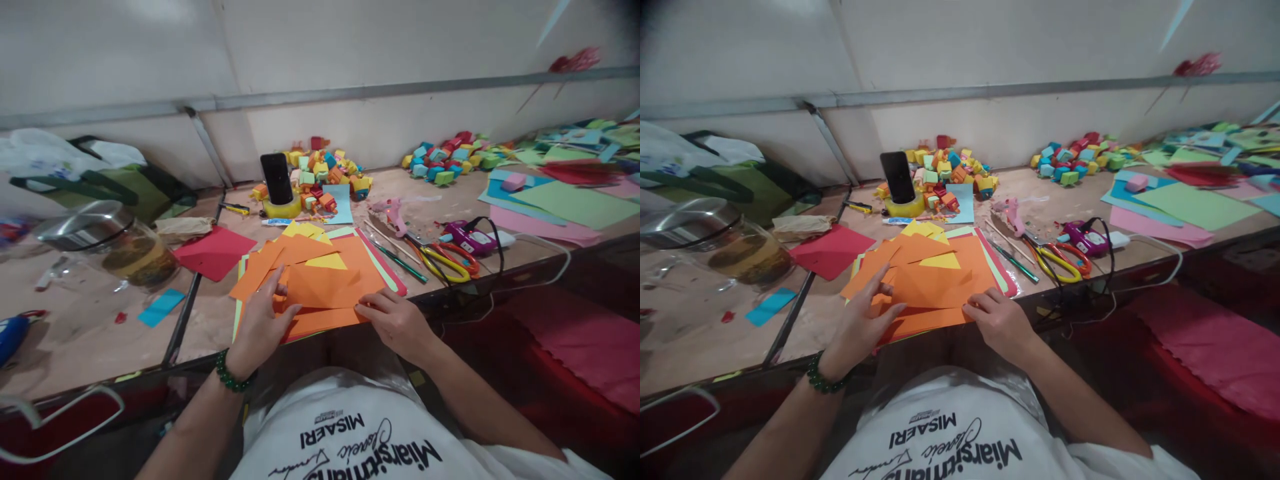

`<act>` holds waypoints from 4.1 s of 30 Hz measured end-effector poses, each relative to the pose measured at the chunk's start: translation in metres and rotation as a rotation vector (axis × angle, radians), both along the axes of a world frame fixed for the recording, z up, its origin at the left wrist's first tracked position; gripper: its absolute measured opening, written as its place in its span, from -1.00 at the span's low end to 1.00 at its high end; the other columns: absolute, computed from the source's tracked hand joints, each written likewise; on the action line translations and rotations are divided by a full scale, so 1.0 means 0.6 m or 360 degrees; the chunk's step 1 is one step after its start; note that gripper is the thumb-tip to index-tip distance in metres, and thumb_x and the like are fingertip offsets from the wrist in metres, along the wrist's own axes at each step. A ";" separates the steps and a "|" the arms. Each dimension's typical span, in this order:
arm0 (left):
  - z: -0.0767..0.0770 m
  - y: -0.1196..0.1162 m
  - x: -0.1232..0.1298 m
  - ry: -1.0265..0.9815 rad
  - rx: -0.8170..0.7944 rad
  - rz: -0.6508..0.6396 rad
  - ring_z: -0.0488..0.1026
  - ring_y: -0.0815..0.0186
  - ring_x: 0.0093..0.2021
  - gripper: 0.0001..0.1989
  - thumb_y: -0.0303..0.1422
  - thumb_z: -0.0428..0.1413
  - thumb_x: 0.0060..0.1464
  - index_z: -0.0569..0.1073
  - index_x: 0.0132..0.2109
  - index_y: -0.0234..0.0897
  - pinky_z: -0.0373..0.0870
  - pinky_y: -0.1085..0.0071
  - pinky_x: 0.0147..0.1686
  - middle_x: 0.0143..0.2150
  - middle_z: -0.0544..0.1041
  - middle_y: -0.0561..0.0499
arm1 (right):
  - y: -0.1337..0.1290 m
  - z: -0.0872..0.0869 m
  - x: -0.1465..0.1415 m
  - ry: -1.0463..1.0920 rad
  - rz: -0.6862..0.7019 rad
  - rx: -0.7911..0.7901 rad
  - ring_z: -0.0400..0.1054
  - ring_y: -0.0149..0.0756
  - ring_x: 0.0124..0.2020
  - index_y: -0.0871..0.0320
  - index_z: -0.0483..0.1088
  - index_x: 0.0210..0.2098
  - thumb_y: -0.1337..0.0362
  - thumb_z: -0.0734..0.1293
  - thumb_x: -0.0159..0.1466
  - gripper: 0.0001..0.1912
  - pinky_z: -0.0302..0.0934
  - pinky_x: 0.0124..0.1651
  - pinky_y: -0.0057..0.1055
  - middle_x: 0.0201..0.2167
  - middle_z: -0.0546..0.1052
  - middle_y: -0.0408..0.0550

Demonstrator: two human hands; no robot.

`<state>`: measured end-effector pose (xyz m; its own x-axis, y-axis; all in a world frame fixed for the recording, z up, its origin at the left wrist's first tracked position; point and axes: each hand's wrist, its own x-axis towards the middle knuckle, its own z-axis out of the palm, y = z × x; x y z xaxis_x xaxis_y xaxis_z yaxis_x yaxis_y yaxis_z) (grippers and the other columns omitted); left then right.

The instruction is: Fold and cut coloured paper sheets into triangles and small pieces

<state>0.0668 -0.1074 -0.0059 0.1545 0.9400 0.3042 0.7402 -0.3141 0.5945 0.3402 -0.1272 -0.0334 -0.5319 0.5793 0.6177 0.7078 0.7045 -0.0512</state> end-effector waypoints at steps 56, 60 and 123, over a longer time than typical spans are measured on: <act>0.007 0.067 -0.019 -0.0023 -0.0415 -0.0270 0.35 0.32 -0.43 -0.56 -0.11 0.11 0.01 0.39 -0.04 -0.32 0.29 0.39 -0.39 -0.46 0.35 0.13 | 0.039 -0.002 -0.051 0.0993 -0.0320 -0.1052 0.51 -0.14 -0.21 0.14 0.05 0.30 0.26 0.37 0.16 -0.24 0.41 -0.23 -0.26 -0.11 0.57 0.06; 0.010 0.068 -0.014 0.0073 -0.0317 -0.0270 0.32 0.34 -0.46 -0.45 -0.19 0.05 0.09 0.29 0.19 -0.33 0.26 0.42 -0.42 -0.47 0.31 0.15 | 0.040 -0.001 -0.047 0.0802 -0.0470 -0.0907 0.47 -0.15 -0.37 0.16 -0.05 0.36 0.25 0.35 0.19 -0.18 0.39 -0.29 -0.22 -0.41 0.56 -0.09; 0.002 -0.040 0.015 0.0899 0.0283 -0.0700 0.38 0.04 -0.06 -0.59 -0.16 -0.03 0.26 0.44 0.14 -0.23 0.30 0.06 -0.06 0.00 0.49 -0.20 | 0.043 0.050 -0.015 0.0107 0.0502 -0.1105 0.35 -0.18 0.13 0.13 0.46 -0.03 0.43 0.36 0.16 -0.64 0.27 0.16 -0.21 0.13 0.46 0.11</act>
